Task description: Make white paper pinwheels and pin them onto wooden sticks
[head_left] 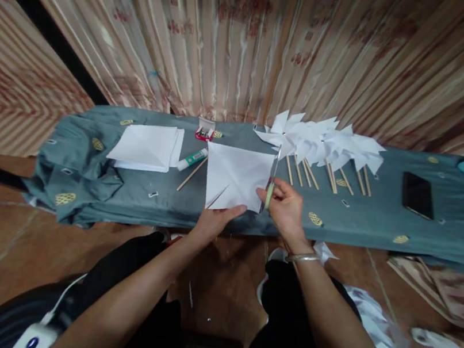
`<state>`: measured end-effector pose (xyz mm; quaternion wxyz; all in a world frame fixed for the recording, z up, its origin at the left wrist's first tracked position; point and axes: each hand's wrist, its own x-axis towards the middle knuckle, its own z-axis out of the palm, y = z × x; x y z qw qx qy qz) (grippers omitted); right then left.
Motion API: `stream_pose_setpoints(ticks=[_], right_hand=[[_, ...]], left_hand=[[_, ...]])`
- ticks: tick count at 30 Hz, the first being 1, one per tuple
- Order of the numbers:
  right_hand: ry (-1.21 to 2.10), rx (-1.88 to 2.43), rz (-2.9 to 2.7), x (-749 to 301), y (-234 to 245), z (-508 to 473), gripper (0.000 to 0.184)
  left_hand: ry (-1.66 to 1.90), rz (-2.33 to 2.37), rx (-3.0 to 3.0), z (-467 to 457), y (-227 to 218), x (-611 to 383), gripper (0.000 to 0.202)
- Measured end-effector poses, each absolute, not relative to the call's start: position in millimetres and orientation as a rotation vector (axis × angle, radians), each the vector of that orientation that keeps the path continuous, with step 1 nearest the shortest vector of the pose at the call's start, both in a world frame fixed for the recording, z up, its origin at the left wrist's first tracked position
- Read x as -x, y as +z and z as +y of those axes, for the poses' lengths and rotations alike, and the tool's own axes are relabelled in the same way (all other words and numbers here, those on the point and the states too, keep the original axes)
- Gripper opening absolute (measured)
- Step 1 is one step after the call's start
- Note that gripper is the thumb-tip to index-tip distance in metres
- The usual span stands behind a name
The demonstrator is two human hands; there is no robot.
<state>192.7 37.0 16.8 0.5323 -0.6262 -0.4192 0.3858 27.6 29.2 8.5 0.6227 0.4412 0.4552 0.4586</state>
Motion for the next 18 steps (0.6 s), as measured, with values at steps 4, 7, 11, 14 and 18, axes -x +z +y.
stream_pose_setpoints(ticks=[4,7,11,14,18], right_hand=[[1.055,1.423,-0.962,-183,15,37,0.055],[1.125,1.374,-0.955,-180,16,36,0.054],[1.276,1.317,-0.976,-173,17,28,0.054],[1.363,1.312,-1.057,-167,16,15,0.051],[1.505,1.317,-1.214,-160,12,-6,0.049]], left_hand=[[1.227,1.22,-0.976,41,7,-22,0.037],[1.294,1.235,-0.902,52,7,-17,0.045],[1.346,1.194,-0.823,61,8,-14,0.048],[1.366,1.187,-0.785,67,12,-9,0.043],[1.414,1.213,-0.762,75,18,1,0.039]])
